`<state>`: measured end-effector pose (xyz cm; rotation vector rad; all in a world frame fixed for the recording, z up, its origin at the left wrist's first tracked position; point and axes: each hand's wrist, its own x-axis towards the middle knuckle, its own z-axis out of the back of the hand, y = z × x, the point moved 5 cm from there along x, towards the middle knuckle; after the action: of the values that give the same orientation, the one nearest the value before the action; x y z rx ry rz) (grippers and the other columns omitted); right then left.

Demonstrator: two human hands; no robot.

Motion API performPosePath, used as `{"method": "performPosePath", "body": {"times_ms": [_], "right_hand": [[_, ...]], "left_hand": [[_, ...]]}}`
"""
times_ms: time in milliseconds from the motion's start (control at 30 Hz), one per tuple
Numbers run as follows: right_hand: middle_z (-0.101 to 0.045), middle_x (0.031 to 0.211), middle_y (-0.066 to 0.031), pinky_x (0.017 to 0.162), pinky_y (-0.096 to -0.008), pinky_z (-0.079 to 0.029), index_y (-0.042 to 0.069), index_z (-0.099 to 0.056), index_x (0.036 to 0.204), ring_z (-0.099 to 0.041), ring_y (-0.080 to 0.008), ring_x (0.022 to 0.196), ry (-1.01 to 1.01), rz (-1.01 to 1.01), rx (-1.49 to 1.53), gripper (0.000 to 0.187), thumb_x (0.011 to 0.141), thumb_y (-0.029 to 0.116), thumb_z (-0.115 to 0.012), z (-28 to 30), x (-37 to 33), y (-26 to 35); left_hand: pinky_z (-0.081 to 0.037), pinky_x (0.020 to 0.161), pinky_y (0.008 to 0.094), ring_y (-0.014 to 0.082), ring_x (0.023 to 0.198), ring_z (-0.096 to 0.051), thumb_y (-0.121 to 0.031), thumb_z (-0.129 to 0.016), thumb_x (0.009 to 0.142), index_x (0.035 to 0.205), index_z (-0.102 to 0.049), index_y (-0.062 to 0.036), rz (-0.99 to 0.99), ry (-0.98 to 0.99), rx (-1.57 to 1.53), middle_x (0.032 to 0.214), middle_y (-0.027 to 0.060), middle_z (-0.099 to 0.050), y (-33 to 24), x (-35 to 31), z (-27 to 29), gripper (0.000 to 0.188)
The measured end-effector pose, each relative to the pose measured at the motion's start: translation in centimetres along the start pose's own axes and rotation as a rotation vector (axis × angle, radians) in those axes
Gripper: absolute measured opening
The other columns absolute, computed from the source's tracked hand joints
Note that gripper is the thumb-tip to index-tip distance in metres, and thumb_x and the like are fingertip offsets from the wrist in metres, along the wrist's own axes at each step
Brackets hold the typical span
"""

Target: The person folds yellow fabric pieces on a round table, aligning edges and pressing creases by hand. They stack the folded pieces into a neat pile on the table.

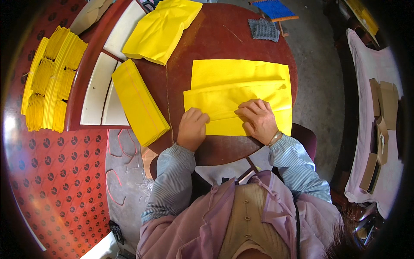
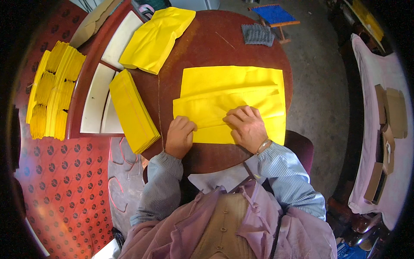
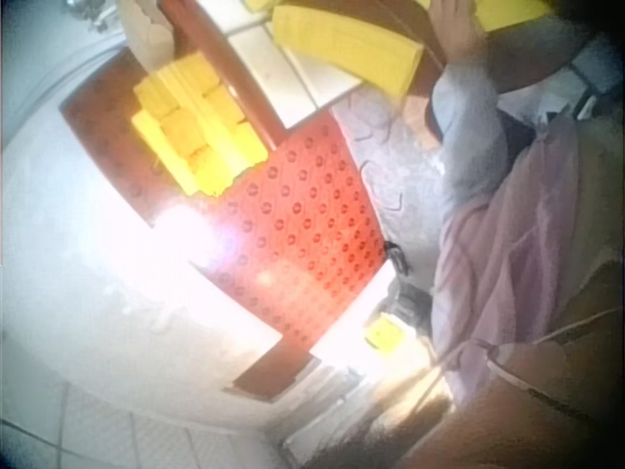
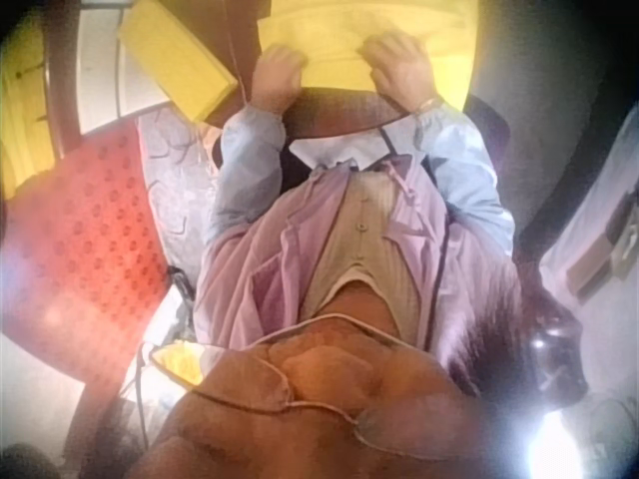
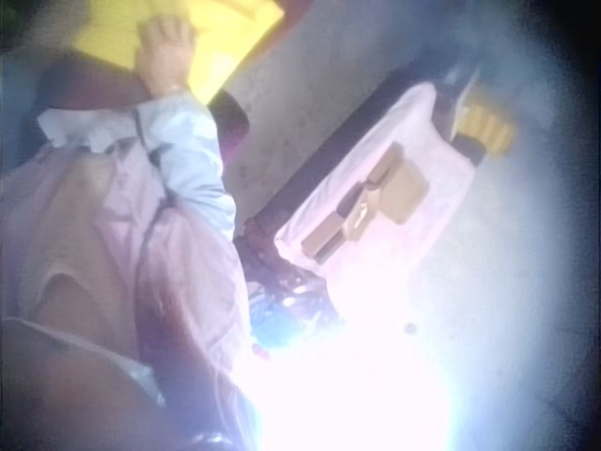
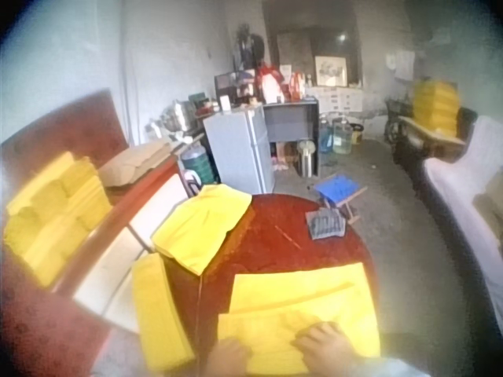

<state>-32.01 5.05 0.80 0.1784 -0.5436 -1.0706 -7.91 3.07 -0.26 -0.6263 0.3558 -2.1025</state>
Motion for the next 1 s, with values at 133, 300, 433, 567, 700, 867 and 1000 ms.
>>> {"method": "performPosePath", "body": {"times_ms": [133,300,433,567,700,867,1000], "right_hand": [[-0.071,0.119,-0.0057,0.1,-0.0449,-0.047,0.011,-0.076,0.112,-0.061,-0.0285,0.114,-0.008,-0.022,0.026,0.03,0.083,0.011,-0.067,0.6,-1.2,-0.2],[-0.072,0.111,-0.0059,0.095,-0.044,-0.048,0.011,-0.076,0.11,-0.062,-0.0284,0.106,-0.062,-0.056,0.054,0.021,0.09,0.017,-0.072,1.2,-1.8,-0.9],[-0.073,0.104,-0.0066,0.092,-0.0427,-0.049,0.01,-0.077,0.107,-0.063,-0.028,0.099,-0.133,-0.098,-0.004,0.016,0.094,0.019,-0.073,1.9,-2.5,-2.0],[-0.073,0.097,-0.0076,0.089,-0.0424,-0.049,0.01,-0.077,0.101,-0.064,-0.0275,0.093,-0.181,-0.157,-0.029,0.013,0.095,0.02,-0.073,2.5,-3.3,-3.5],[-0.072,0.09,-0.0081,0.085,-0.0429,-0.049,0.009,-0.076,0.097,-0.066,-0.0285,0.087,-0.218,-0.23,-0.047,0.012,0.095,0.02,-0.073,3.3,-4.0,-5.3],[-0.071,0.091,-0.0105,0.082,-0.0449,-0.052,0.007,-0.075,0.094,-0.067,-0.0288,0.085,-0.239,-0.367,-0.121,0.016,0.093,0.023,-0.075,4.3,-4.2,-6.7],[-0.071,0.096,-0.0116,0.08,-0.0451,-0.053,0.007,-0.075,0.094,-0.066,-0.0283,0.089,-0.212,-0.484,-0.162,0.017,0.092,0.024,-0.077,4.8,-3.8,-7.0]], "left_hand": [[-0.052,0.088,0.0438,0.032,0.092,-0.064,0.004,-0.061,0.085,0.096,-0.073,-0.0038,-0.027,-0.125,0.026,0.091,0.0141,-0.066,-0.7,-1.3,0.6,0.018],[-0.052,0.084,0.0416,0.0295,0.087,-0.064,-0.005,-0.069,0.089,0.106,-0.078,-0.0045,-0.021,-0.193,0.059,0.091,0.0124,-0.068,-1.9,-1.3,0.3,0.019],[-0.049,0.081,0.0415,0.028,0.085,-0.064,-0.012,-0.076,0.09,0.101,-0.078,-0.0069,-0.008,-0.143,0.15,0.089,0.0093,-0.07,-2.1,-1.0,-0.2,0.013],[-0.046,0.079,0.0417,0.0281,0.081,-0.062,-0.013,-0.082,0.086,0.096,-0.077,-0.007,-0.025,-0.207,0.144,0.084,0.0073,-0.069,-2.1,-1.3,0.0,0.012],[-0.046,0.079,0.0427,0.0285,0.082,-0.061,-0.013,-0.084,0.084,0.091,-0.074,-0.0068,0.03,-0.241,0.151,0.084,0.0078,-0.068,-1.8,-1.8,0.2,0.013],[-0.047,0.084,0.0446,0.0321,0.096,-0.062,-0.008,-0.081,0.082,0.092,-0.072,-0.0058,0.111,-0.254,0.135,0.101,0.0111,-0.068,-2.0,-1.4,-0.1,0.013],[-0.048,0.094,0.0457,0.0357,0.111,-0.062,-0.002,-0.071,0.084,0.108,-0.072,-0.0045,0.058,-0.299,0.096,0.114,0.0141,-0.068,-2.5,-0.3,0.0,0.024]]}}
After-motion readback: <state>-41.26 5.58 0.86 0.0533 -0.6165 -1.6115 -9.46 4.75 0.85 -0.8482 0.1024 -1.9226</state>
